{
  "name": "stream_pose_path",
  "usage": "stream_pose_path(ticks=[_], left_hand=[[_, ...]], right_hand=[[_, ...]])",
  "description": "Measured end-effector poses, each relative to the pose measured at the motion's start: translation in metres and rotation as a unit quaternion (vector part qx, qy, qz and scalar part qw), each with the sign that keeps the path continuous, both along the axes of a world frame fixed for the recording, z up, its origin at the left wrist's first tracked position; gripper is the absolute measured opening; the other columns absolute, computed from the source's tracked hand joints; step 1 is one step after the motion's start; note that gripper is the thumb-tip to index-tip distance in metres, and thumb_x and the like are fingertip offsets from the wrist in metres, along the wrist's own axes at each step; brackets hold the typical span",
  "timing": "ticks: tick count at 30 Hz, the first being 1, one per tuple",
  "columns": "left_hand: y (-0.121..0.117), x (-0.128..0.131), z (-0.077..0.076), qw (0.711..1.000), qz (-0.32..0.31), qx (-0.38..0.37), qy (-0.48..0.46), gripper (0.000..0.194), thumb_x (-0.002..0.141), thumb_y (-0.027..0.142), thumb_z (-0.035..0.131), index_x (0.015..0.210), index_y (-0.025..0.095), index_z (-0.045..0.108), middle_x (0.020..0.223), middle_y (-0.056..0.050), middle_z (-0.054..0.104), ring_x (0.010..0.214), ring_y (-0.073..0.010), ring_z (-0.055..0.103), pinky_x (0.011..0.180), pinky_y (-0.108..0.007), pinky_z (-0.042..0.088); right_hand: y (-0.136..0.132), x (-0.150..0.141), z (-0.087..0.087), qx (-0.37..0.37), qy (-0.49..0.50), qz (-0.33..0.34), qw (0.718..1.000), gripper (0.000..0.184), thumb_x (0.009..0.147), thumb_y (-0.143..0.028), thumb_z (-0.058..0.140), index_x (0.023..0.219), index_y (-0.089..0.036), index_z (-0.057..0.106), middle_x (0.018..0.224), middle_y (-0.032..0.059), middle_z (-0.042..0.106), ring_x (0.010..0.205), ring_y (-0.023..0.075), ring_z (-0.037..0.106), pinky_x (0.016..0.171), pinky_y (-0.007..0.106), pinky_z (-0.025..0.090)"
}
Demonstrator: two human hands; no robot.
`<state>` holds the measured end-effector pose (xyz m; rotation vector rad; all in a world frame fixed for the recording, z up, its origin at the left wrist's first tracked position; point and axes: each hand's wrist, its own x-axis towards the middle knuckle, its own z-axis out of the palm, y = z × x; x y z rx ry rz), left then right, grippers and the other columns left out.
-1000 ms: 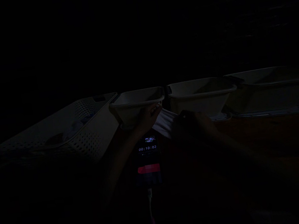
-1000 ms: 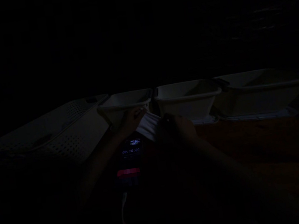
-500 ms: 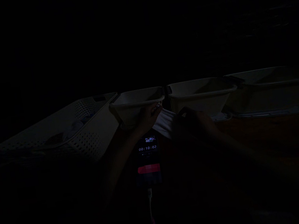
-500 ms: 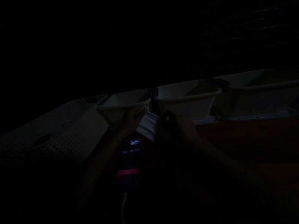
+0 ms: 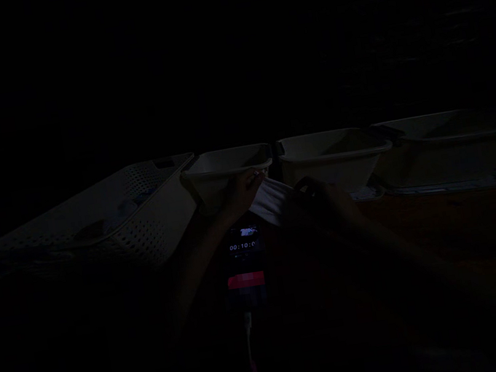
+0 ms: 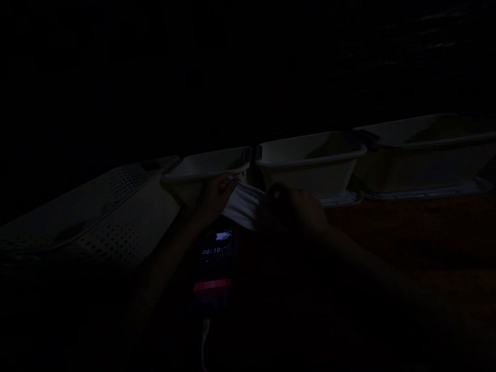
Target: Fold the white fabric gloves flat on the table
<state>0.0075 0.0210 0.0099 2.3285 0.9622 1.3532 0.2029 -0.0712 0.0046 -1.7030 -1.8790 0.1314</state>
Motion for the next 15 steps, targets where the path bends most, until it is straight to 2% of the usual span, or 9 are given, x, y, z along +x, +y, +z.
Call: stream_pose_path(ticks=[7, 15], left_hand=[[0.0034, -0.0023, -0.0013, 1.0, -0.004, 0.007, 0.002, 0.029, 0.085, 0.037, 0.044, 0.086, 0.013, 0.059, 0.066, 0.001, 0.056, 0.061, -0.0095, 0.05, 0.055, -0.019, 0.035], [0.0039, -0.0028, -0.0012, 1.0, 0.012, 0.003, 0.008, 0.03, 0.084, 0.039, 0.045, 0.084, 0.013, 0.059, 0.064, 0.001, 0.054, 0.058, -0.009, 0.048, 0.053, -0.019, 0.033]], right_hand=[[0.0043, 0.0036, -0.0078, 0.006, -0.001, 0.022, 1.0, 0.027, 0.082, -0.036, 0.044, 0.104, -0.025, 0.055, 0.09, 0.0059, 0.066, 0.073, 0.0163, 0.061, 0.055, 0.021, 0.036], [0.0051, 0.005, -0.0105, 0.0, -0.006, 0.033, 0.999, 0.031, 0.077, -0.028, 0.048, 0.108, -0.025, 0.052, 0.093, 0.0043, 0.065, 0.071, 0.0154, 0.061, 0.051, 0.02, 0.034]])
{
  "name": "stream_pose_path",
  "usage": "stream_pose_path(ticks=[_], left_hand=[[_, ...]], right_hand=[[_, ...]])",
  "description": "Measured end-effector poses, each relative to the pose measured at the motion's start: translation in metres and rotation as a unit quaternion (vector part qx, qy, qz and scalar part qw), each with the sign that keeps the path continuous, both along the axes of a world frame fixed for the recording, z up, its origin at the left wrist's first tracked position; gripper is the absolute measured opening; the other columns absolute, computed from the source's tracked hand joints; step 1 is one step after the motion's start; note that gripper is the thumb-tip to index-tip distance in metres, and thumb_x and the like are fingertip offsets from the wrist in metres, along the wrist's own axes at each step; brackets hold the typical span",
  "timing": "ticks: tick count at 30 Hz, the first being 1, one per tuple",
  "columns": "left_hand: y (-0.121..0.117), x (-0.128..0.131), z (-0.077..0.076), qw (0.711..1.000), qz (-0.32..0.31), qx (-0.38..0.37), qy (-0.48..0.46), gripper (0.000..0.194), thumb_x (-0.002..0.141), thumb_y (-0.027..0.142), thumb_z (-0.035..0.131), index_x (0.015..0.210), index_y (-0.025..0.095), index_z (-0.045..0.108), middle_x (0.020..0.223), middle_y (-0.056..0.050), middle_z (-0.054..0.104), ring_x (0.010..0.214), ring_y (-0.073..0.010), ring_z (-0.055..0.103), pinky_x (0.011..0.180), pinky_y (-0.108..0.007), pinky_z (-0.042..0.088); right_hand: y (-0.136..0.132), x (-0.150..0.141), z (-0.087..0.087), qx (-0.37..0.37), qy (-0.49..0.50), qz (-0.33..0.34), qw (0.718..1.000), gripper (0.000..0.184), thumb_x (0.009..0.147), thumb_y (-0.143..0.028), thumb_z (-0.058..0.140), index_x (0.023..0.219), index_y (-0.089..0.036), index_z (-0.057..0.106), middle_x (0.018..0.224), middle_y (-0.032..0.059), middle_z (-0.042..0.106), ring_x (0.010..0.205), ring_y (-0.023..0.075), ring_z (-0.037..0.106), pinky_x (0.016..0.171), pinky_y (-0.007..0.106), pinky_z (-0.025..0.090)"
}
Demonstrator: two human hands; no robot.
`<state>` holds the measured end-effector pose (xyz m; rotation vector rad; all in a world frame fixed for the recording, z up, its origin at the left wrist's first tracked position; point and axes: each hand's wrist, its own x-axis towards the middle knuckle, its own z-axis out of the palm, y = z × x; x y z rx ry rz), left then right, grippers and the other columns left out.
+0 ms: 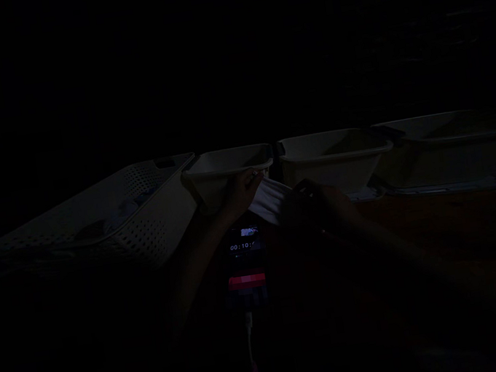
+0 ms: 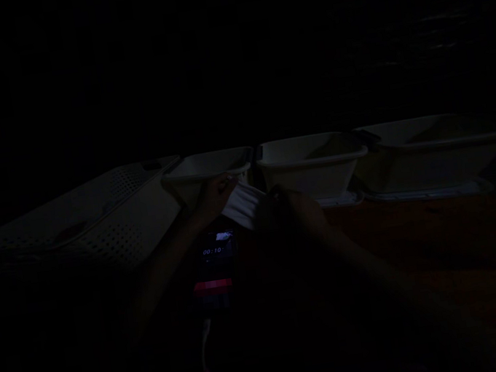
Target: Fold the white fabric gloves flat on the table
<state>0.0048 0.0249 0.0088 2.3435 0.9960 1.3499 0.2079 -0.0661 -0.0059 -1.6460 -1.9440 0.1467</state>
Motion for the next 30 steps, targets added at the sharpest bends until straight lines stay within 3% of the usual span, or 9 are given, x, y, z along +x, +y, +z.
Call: stream_pose_path(ticks=[16, 23, 30], left_hand=[[0.0014, 0.0003, -0.0014, 1.0, -0.022, -0.008, -0.018, 0.027, 0.084, 0.035, 0.047, 0.086, 0.012, 0.06, 0.066, 0.0, 0.058, 0.061, -0.0095, 0.051, 0.055, -0.018, 0.036], [0.0011, 0.0009, -0.0018, 1.0, -0.018, 0.001, -0.011, 0.026, 0.084, 0.034, 0.047, 0.089, 0.012, 0.061, 0.077, -0.003, 0.063, 0.07, -0.0112, 0.055, 0.062, -0.021, 0.04], [0.0008, 0.0006, -0.0022, 1.0, -0.015, 0.005, -0.002, 0.028, 0.084, 0.035, 0.046, 0.088, 0.011, 0.061, 0.075, -0.002, 0.062, 0.069, -0.0116, 0.055, 0.061, -0.02, 0.04]], right_hand=[[-0.0026, 0.0006, 0.0012, 0.059, 0.035, 0.046, 0.997, 0.029, 0.071, -0.02, 0.053, 0.1, -0.022, 0.052, 0.081, 0.0033, 0.065, 0.067, 0.0144, 0.06, 0.052, 0.02, 0.036], [-0.0009, 0.0006, 0.0026, 0.053, 0.055, 0.062, 0.995, 0.028, 0.07, -0.015, 0.052, 0.097, -0.02, 0.054, 0.078, 0.0028, 0.065, 0.064, 0.0124, 0.059, 0.052, 0.018, 0.036], [-0.0023, 0.0001, 0.0024, 0.059, 0.066, 0.077, 0.993, 0.028, 0.07, -0.015, 0.051, 0.098, -0.019, 0.054, 0.073, 0.003, 0.064, 0.06, 0.0119, 0.057, 0.051, 0.019, 0.035]])
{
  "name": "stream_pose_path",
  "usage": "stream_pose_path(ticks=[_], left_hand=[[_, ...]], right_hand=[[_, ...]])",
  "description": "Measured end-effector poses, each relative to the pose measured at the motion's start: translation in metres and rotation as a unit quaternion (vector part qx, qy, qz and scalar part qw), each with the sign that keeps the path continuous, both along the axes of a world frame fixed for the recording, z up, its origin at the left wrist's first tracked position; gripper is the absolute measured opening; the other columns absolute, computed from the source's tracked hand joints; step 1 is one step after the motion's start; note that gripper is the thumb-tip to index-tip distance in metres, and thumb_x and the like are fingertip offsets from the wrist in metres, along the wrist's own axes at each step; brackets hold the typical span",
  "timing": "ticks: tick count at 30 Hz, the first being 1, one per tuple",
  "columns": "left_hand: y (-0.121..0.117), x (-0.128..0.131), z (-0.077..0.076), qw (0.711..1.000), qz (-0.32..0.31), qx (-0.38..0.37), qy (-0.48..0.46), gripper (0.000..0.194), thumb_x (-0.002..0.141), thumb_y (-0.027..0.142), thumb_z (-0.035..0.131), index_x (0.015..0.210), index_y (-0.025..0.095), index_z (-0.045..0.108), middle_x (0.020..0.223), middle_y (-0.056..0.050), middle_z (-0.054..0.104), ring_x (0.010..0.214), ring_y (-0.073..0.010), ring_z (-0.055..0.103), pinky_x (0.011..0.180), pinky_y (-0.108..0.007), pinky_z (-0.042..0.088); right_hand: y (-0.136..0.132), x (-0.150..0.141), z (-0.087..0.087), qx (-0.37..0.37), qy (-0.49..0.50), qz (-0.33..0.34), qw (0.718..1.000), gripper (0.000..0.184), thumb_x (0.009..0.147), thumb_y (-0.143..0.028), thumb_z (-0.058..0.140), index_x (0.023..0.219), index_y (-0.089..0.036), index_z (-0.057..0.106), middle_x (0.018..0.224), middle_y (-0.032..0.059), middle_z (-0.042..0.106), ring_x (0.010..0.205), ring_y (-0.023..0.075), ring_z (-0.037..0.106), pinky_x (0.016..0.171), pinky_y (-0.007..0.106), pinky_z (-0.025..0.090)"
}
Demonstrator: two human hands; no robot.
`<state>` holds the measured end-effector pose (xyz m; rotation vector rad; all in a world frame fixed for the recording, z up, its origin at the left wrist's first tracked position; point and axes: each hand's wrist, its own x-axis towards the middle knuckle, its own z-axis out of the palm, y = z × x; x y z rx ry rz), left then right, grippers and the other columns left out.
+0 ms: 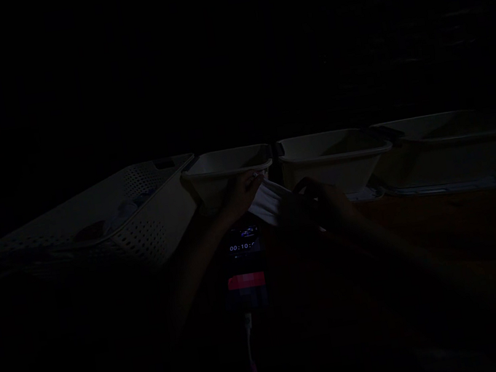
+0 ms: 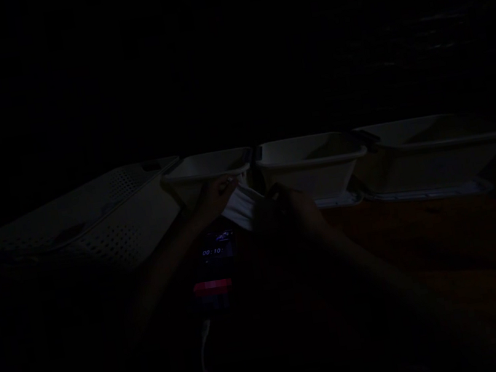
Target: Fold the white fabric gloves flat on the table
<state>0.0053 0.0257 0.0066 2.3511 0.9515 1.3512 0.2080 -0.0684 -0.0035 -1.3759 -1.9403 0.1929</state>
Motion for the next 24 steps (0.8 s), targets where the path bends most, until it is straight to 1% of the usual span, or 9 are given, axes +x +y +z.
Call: stream_pose_path(ticks=[6, 11, 14, 17, 20, 24], left_hand=[[0.001, 0.0, -0.001, 1.0, -0.008, -0.005, 0.004, 0.029, 0.084, 0.036, 0.045, 0.087, 0.011, 0.06, 0.077, -0.002, 0.062, 0.072, -0.0119, 0.056, 0.063, -0.02, 0.039], [0.001, 0.0, -0.002, 1.0, 0.009, 0.004, 0.025, 0.029, 0.084, 0.037, 0.044, 0.082, 0.012, 0.059, 0.071, -0.001, 0.059, 0.068, -0.0114, 0.054, 0.06, -0.02, 0.038], [0.001, 0.0, -0.002, 1.0, -0.003, 0.001, 0.016, 0.028, 0.084, 0.036, 0.045, 0.086, 0.012, 0.06, 0.074, -0.001, 0.06, 0.069, -0.0114, 0.054, 0.062, -0.021, 0.039], [0.002, 0.001, -0.002, 1.0, 0.002, -0.005, 0.002, 0.027, 0.084, 0.034, 0.046, 0.09, 0.012, 0.06, 0.076, -0.002, 0.062, 0.07, -0.0117, 0.055, 0.062, -0.021, 0.04], [0.002, 0.0, -0.001, 1.0, 0.01, 0.002, 0.013, 0.027, 0.084, 0.035, 0.046, 0.088, 0.013, 0.061, 0.075, -0.002, 0.062, 0.069, -0.0116, 0.055, 0.062, -0.021, 0.04], [0.002, -0.001, -0.001, 1.0, 0.011, 0.008, 0.016, 0.028, 0.084, 0.036, 0.045, 0.089, 0.013, 0.061, 0.08, -0.003, 0.063, 0.072, -0.012, 0.055, 0.064, -0.022, 0.04]], right_hand=[[-0.001, -0.002, 0.001, -0.01, -0.017, -0.008, 1.0, 0.033, 0.067, -0.015, 0.051, 0.1, -0.018, 0.053, 0.068, 0.0016, 0.06, 0.054, 0.0107, 0.053, 0.047, 0.018, 0.031], [-0.002, -0.003, 0.002, -0.011, -0.025, -0.006, 1.0, 0.033, 0.068, -0.015, 0.05, 0.1, -0.018, 0.053, 0.068, 0.0018, 0.059, 0.056, 0.0108, 0.052, 0.048, 0.019, 0.031], [-0.003, -0.002, 0.001, 0.004, -0.023, -0.003, 1.0, 0.031, 0.069, -0.014, 0.049, 0.099, -0.018, 0.053, 0.074, 0.0033, 0.06, 0.058, 0.0106, 0.053, 0.05, 0.018, 0.032], [-0.001, -0.002, -0.002, 0.01, -0.026, -0.003, 1.0, 0.029, 0.069, -0.014, 0.05, 0.098, -0.018, 0.053, 0.081, 0.0045, 0.062, 0.061, 0.0104, 0.053, 0.052, 0.019, 0.033], [0.002, -0.001, -0.006, 0.004, -0.026, -0.012, 1.0, 0.029, 0.069, -0.016, 0.051, 0.098, -0.018, 0.053, 0.087, 0.0052, 0.063, 0.066, 0.0116, 0.055, 0.054, 0.019, 0.035], [0.003, 0.0, -0.008, -0.012, -0.025, -0.014, 1.0, 0.026, 0.072, -0.018, 0.05, 0.097, -0.019, 0.054, 0.091, 0.0061, 0.062, 0.071, 0.0134, 0.056, 0.056, 0.021, 0.036]])
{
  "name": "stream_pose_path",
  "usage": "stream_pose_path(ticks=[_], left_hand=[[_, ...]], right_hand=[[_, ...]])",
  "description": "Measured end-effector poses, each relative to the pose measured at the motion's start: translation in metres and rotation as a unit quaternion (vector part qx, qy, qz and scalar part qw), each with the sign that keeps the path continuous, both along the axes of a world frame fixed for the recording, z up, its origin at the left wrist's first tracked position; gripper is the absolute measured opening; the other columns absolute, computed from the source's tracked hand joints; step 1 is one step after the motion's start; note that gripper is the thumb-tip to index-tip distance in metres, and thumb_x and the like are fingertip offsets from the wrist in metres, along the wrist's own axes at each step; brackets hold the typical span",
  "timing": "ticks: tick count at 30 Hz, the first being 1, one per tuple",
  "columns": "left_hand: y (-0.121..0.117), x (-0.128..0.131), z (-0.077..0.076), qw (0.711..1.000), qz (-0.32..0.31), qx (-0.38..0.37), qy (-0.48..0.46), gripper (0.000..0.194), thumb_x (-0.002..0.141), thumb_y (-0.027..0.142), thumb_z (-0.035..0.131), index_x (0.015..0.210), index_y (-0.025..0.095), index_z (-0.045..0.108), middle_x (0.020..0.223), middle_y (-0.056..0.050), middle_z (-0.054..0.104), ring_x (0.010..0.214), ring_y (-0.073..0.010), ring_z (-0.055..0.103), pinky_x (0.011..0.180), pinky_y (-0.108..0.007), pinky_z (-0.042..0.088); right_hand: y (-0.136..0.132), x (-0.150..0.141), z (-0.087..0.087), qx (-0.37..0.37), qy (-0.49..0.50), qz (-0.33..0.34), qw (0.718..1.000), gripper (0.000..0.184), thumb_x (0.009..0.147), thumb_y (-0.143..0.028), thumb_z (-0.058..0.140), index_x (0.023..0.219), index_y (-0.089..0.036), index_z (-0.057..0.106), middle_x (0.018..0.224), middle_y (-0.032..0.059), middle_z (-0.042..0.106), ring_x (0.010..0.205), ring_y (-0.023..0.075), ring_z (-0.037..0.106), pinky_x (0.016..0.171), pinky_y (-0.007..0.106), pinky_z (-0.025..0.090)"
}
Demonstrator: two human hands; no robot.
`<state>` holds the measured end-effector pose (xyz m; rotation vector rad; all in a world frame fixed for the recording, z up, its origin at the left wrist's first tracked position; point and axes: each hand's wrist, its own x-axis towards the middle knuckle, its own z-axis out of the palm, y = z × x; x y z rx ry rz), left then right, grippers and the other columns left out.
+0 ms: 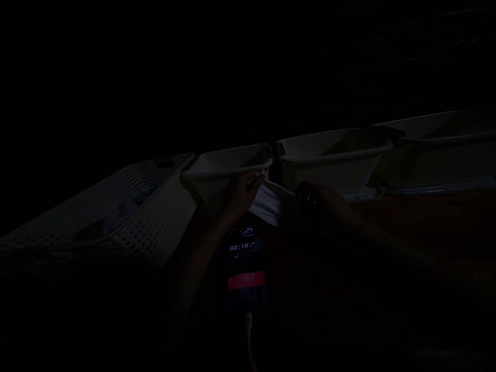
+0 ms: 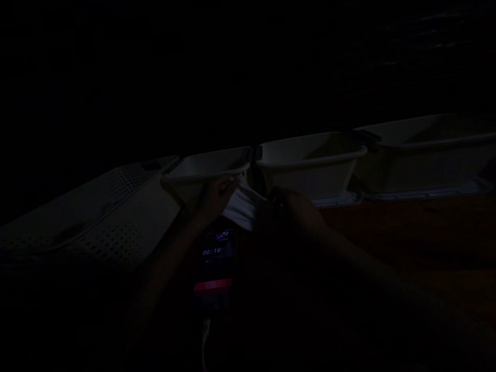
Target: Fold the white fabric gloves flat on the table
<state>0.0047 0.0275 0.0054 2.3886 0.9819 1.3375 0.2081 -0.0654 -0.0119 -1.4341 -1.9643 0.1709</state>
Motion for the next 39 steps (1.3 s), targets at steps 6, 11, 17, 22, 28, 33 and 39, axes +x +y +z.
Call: stream_pose_path(ticks=[6, 11, 17, 22, 28, 33, 39], left_hand=[[-0.006, 0.003, 0.003, 1.0, 0.001, -0.009, 0.0, 0.031, 0.084, 0.038, 0.045, 0.09, 0.013, 0.061, 0.073, -0.002, 0.061, 0.069, -0.0123, 0.055, 0.062, -0.021, 0.04], [-0.014, 0.007, 0.007, 0.999, -0.034, -0.011, -0.007, 0.029, 0.084, 0.036, 0.045, 0.091, 0.012, 0.061, 0.081, -0.003, 0.063, 0.076, -0.0131, 0.057, 0.067, -0.021, 0.041], [-0.018, 0.01, 0.01, 0.996, -0.079, -0.019, -0.021, 0.025, 0.083, 0.033, 0.048, 0.09, 0.013, 0.061, 0.088, -0.004, 0.063, 0.083, -0.0142, 0.057, 0.073, -0.023, 0.042], [-0.019, 0.009, 0.012, 0.996, -0.077, -0.031, -0.012, 0.028, 0.084, 0.037, 0.046, 0.09, 0.013, 0.06, 0.083, -0.002, 0.062, 0.078, -0.0128, 0.057, 0.068, -0.021, 0.042], [-0.01, 0.007, 0.004, 0.998, -0.05, -0.036, 0.0, 0.029, 0.077, 0.037, 0.057, 0.096, 0.014, 0.06, 0.07, 0.0, 0.058, 0.062, -0.0097, 0.051, 0.056, -0.02, 0.038], [-0.009, 0.006, 0.004, 0.997, -0.07, -0.024, 0.008, 0.022, 0.074, 0.029, 0.061, 0.091, 0.014, 0.061, 0.082, -0.003, 0.062, 0.074, -0.0123, 0.055, 0.067, -0.025, 0.043], [-0.017, 0.006, 0.008, 0.991, -0.122, -0.037, 0.044, 0.012, 0.07, 0.012, 0.057, 0.082, 0.014, 0.061, 0.083, -0.002, 0.062, 0.08, -0.0128, 0.057, 0.073, -0.025, 0.043]], right_hand=[[0.003, 0.0, -0.001, -0.034, 0.005, 0.008, 0.999, 0.024, 0.076, -0.028, 0.05, 0.097, -0.017, 0.054, 0.09, 0.008, 0.062, 0.069, 0.0141, 0.056, 0.055, 0.023, 0.037], [0.008, -0.001, -0.005, -0.042, 0.011, 0.04, 0.998, 0.034, 0.073, -0.039, 0.055, 0.098, -0.016, 0.057, 0.086, 0.0091, 0.061, 0.067, 0.0147, 0.056, 0.055, 0.024, 0.04], [0.004, -0.006, -0.012, -0.091, 0.102, 0.097, 0.986, 0.042, 0.065, -0.038, 0.063, 0.099, -0.015, 0.053, 0.091, 0.0084, 0.062, 0.073, 0.0158, 0.058, 0.055, 0.022, 0.043], [0.006, -0.005, -0.01, -0.094, 0.106, 0.125, 0.982, 0.046, 0.065, -0.027, 0.062, 0.107, -0.012, 0.048, 0.095, 0.0094, 0.063, 0.076, 0.0163, 0.058, 0.059, 0.023, 0.043], [0.005, 0.008, 0.009, -0.059, -0.008, 0.049, 0.997, 0.024, 0.074, -0.029, 0.054, 0.094, -0.017, 0.057, 0.084, 0.0069, 0.065, 0.07, 0.0157, 0.059, 0.056, 0.021, 0.038], [0.003, 0.019, 0.023, -0.011, -0.124, -0.065, 0.99, 0.016, 0.078, -0.03, 0.05, 0.085, -0.02, 0.06, 0.075, 0.005, 0.064, 0.06, 0.0132, 0.054, 0.049, 0.021, 0.029], [0.005, 0.026, 0.027, 0.068, -0.208, -0.106, 0.97, 0.02, 0.084, -0.028, 0.039, 0.083, -0.018, 0.056, 0.084, 0.0077, 0.059, 0.062, 0.0129, 0.05, 0.05, 0.022, 0.027]])
